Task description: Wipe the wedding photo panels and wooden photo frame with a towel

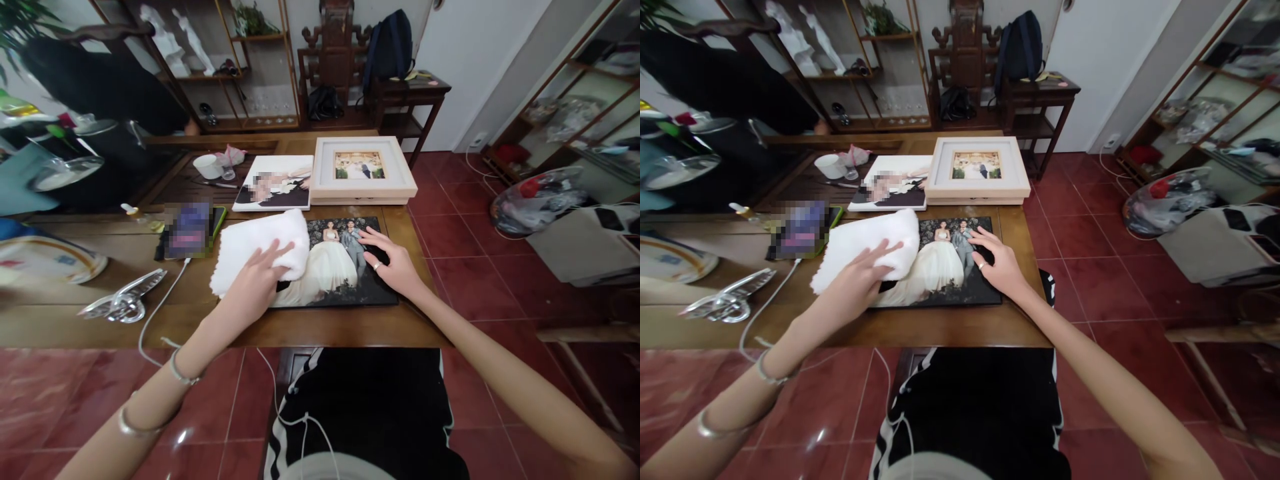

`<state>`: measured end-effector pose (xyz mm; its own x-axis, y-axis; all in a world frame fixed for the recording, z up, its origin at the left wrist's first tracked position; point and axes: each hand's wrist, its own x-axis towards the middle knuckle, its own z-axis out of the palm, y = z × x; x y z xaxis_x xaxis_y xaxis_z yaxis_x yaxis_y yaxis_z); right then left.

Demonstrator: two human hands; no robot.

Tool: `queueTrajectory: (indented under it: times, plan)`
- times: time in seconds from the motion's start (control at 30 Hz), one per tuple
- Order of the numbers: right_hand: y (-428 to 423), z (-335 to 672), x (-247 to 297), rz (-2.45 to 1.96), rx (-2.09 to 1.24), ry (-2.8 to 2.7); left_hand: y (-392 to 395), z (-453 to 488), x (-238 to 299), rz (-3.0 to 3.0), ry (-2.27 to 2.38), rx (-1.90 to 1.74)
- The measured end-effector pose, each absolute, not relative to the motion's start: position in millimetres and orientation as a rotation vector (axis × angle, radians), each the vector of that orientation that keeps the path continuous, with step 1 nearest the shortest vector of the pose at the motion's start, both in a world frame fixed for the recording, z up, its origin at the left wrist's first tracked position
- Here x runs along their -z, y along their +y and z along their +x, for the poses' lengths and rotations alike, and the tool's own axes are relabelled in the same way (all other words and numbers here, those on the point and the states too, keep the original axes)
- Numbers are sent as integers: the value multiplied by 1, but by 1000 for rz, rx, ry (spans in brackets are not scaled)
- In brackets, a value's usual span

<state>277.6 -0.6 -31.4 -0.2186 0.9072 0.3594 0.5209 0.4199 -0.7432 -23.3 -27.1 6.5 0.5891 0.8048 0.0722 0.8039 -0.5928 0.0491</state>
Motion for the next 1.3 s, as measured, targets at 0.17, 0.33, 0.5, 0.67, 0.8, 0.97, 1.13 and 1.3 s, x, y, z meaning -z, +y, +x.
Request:
queueTrajectory:
  times: [0.17, 0.33, 0.5, 0.67, 0.8, 0.97, 1.13, 1.3]
  plan:
    - [5, 273, 38, -1173, -678, -1766, -29, -32, 0, 2753, 1509, -152]
    - [6, 277, 46, -1150, -686, -1701, -28, -35, -4, 2729, 1481, -193]
    - [5, 279, 44, -1168, -661, -1677, -40, -41, -3, 2778, 1414, -233]
    - [4, 277, 41, -1172, -646, -1678, -49, -34, 5, 2822, 1468, -291]
    - [4, 277, 41, -1169, -627, -1712, -49, -30, 8, 2845, 1480, -326]
    - [2, 277, 39, -1172, -628, -1721, -48, -31, 6, 2879, 1483, -313]
    - [1, 276, 36, -1218, -606, -1772, -38, -32, -1, 2880, 1465, -278]
    - [0, 277, 35, -1270, -597, -1876, -4, -32, -3, 2813, 1511, -336]
